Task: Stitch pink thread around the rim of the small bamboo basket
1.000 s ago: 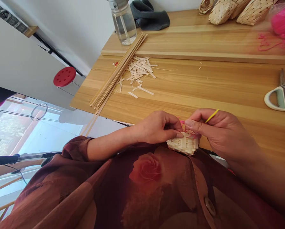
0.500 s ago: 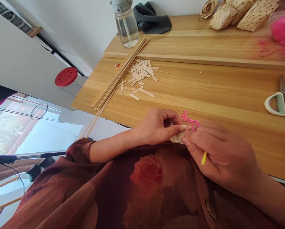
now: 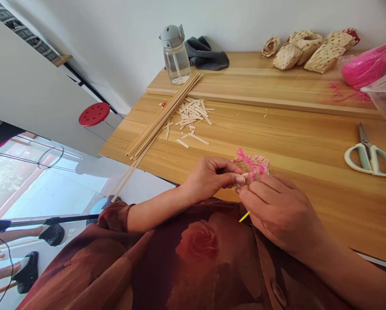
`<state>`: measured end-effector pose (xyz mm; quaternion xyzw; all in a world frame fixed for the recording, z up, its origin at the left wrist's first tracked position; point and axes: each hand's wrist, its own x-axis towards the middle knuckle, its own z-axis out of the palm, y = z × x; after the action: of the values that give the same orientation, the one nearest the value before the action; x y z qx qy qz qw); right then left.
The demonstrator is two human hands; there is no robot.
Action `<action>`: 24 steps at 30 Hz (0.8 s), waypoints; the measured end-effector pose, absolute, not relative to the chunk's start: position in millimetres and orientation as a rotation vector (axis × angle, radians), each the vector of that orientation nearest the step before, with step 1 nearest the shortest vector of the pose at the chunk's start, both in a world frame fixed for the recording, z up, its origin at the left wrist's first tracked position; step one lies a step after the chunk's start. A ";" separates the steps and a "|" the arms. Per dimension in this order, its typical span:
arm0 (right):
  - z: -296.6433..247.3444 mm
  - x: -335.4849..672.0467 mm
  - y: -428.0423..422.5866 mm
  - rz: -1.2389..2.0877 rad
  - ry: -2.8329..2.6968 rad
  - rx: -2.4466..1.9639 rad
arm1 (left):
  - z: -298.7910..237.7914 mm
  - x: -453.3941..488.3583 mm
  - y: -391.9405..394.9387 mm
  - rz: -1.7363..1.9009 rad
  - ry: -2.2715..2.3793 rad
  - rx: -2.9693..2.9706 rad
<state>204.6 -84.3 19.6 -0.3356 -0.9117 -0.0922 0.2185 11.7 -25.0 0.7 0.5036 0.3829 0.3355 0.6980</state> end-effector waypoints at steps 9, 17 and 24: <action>11.1 193.8 -80.0 -0.300 -2.504 -0.972 | -3.1 15.8 -25.2 0.812 1.014 1.362; -6.6 235.7 -85.4 -0.054 -2.305 -1.443 | -6.4 -8.9 -1.9 1.170 1.320 1.839; 8.6 231.1 -81.0 0.553 -2.025 -1.413 | -2.1 -15.9 8.5 1.069 1.181 1.365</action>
<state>231.1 -81.0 8.6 -0.5325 -0.7631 0.2083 0.3011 -15.9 8.5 -2.1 0.5640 0.4882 0.4418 0.4984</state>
